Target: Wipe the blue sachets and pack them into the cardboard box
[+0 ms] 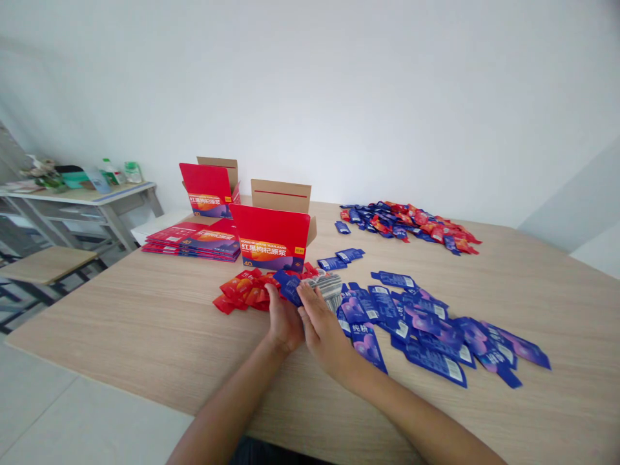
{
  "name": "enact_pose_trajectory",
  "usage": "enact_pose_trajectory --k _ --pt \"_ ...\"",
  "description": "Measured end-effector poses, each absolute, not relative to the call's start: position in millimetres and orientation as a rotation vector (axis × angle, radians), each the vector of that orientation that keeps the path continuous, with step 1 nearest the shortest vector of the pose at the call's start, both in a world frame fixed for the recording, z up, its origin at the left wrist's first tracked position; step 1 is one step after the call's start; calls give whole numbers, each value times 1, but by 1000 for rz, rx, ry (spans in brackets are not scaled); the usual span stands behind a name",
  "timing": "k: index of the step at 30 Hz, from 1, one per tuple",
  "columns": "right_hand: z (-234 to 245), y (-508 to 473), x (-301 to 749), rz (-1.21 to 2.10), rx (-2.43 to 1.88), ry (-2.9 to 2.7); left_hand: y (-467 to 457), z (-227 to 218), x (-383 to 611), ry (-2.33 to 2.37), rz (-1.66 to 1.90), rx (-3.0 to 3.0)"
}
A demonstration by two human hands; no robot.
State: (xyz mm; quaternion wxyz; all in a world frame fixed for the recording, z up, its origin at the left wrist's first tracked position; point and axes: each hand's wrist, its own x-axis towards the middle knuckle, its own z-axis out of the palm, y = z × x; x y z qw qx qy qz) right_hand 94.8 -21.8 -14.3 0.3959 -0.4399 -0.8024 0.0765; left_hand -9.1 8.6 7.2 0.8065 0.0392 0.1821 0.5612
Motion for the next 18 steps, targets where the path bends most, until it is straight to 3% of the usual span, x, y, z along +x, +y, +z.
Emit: enact_pose_trajectory --k 7,11,18 --pt "24 -21 111 263 -1206 -2223 1 -2 -4 397 1045 117" --pt "43 -27 115 40 -1342 -2272 -4 -4 -1 385 919 150" --pt "38 -27 105 -188 -1192 -2370 -5 -1 2 351 1058 155"
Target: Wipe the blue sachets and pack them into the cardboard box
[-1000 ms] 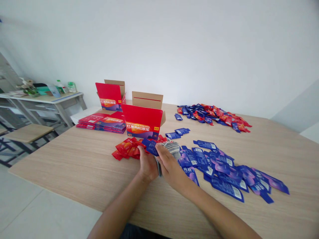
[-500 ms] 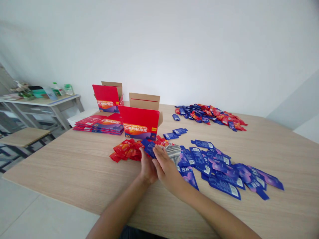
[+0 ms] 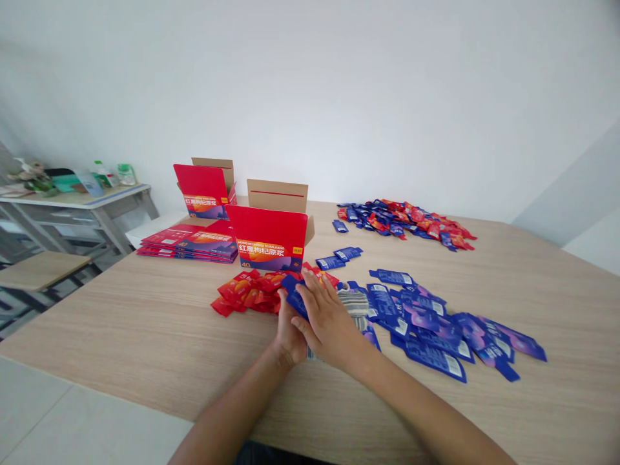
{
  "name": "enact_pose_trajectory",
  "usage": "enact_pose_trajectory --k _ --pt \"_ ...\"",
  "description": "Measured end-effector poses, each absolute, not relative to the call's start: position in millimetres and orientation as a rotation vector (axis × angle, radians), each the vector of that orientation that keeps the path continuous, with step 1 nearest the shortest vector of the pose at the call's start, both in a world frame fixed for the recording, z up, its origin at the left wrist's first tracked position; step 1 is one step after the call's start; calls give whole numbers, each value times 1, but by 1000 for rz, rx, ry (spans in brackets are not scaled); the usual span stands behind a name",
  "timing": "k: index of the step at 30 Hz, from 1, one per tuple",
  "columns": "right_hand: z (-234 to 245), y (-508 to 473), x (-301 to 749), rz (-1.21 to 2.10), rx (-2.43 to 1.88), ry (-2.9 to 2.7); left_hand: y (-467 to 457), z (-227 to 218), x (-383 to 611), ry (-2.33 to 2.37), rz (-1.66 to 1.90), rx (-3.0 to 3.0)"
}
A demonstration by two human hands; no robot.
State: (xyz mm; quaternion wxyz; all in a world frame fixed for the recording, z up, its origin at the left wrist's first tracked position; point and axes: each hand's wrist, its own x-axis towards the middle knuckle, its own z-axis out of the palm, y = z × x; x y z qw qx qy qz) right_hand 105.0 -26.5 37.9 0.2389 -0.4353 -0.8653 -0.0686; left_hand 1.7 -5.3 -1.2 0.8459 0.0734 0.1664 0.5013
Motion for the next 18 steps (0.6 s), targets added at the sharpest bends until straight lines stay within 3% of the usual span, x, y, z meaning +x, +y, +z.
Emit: enact_pose_trajectory --k 18 --pt "24 -40 95 -314 -1393 -2418 26 3 -32 81 988 208"
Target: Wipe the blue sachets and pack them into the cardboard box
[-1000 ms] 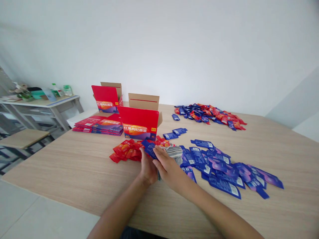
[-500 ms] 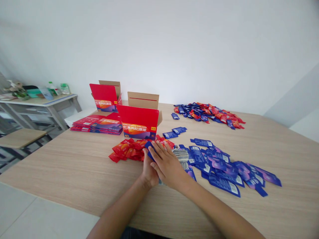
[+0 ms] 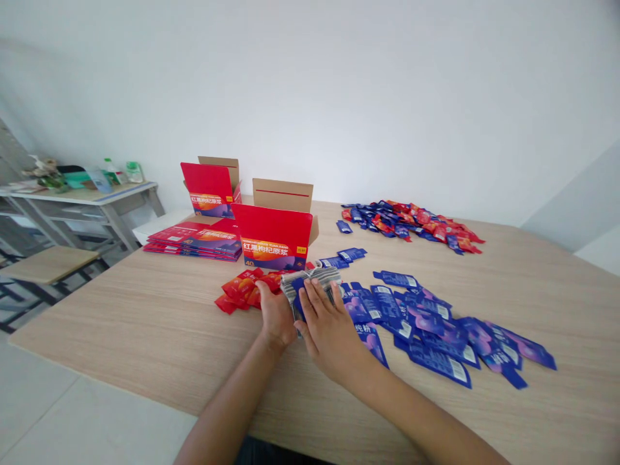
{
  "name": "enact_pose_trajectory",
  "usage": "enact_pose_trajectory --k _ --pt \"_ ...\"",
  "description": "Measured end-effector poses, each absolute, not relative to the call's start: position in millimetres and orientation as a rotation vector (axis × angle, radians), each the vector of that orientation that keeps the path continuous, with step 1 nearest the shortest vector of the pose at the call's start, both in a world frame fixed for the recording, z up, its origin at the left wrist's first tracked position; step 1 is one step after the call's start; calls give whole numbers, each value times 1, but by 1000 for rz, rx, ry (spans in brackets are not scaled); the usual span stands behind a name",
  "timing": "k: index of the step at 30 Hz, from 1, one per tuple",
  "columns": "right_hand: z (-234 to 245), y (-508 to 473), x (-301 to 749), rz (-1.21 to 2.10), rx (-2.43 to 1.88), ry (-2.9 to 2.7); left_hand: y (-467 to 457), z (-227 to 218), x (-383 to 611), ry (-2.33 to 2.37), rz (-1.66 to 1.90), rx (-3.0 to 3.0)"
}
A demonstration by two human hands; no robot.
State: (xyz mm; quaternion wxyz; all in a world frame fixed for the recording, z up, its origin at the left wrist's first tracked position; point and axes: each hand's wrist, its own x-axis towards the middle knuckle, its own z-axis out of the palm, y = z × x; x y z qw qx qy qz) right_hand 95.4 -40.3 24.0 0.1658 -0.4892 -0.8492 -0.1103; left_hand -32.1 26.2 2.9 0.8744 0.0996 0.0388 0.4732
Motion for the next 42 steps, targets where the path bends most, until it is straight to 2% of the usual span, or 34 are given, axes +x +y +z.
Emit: enact_pose_trajectory --k 11,42 --pt "37 -35 108 -60 -1304 -2566 18 10 -28 140 957 260" --pt "51 -49 107 46 -1389 -2537 15 7 -24 119 951 268"
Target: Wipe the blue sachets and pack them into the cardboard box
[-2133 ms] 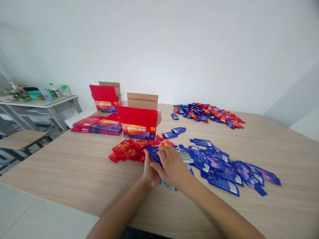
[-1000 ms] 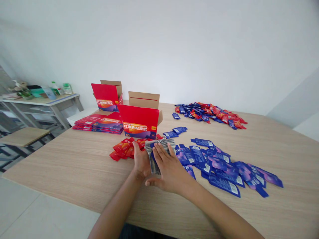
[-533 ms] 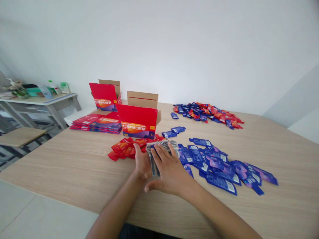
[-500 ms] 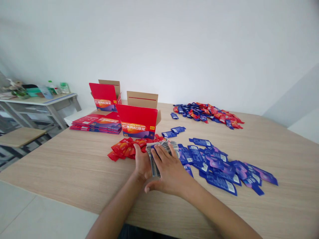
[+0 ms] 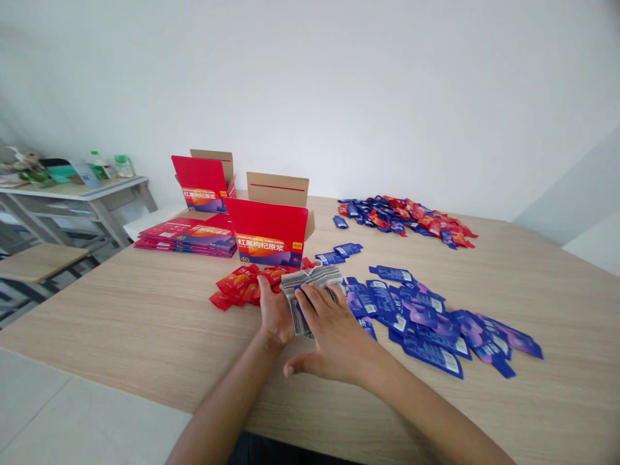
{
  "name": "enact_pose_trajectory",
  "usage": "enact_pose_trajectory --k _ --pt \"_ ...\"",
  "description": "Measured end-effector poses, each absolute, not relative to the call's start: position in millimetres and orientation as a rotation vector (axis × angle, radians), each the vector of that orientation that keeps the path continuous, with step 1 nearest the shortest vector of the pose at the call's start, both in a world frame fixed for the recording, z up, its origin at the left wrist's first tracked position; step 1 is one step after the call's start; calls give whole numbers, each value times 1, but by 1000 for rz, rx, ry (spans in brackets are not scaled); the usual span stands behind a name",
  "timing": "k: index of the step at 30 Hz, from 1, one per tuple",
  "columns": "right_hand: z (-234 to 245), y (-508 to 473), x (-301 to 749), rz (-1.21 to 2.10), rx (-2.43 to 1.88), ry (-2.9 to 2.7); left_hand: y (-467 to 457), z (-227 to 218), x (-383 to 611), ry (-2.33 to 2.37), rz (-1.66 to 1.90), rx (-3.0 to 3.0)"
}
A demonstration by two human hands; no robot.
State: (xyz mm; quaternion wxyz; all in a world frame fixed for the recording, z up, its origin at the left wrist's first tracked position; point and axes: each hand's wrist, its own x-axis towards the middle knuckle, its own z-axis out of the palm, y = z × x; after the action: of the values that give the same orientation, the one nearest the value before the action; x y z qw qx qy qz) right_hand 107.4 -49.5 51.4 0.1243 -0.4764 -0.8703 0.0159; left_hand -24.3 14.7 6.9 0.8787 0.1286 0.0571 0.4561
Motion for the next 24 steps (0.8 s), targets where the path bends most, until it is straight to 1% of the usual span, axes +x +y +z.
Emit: enact_pose_trajectory --k 9,20,24 --pt "46 -46 108 -20 -1384 -2545 16 4 -24 112 935 288" --pt "21 -29 108 -198 -1281 -2570 21 1 -22 199 948 235" --pt "23 -26 110 -225 -1311 -2533 15 2 -15 180 907 250"
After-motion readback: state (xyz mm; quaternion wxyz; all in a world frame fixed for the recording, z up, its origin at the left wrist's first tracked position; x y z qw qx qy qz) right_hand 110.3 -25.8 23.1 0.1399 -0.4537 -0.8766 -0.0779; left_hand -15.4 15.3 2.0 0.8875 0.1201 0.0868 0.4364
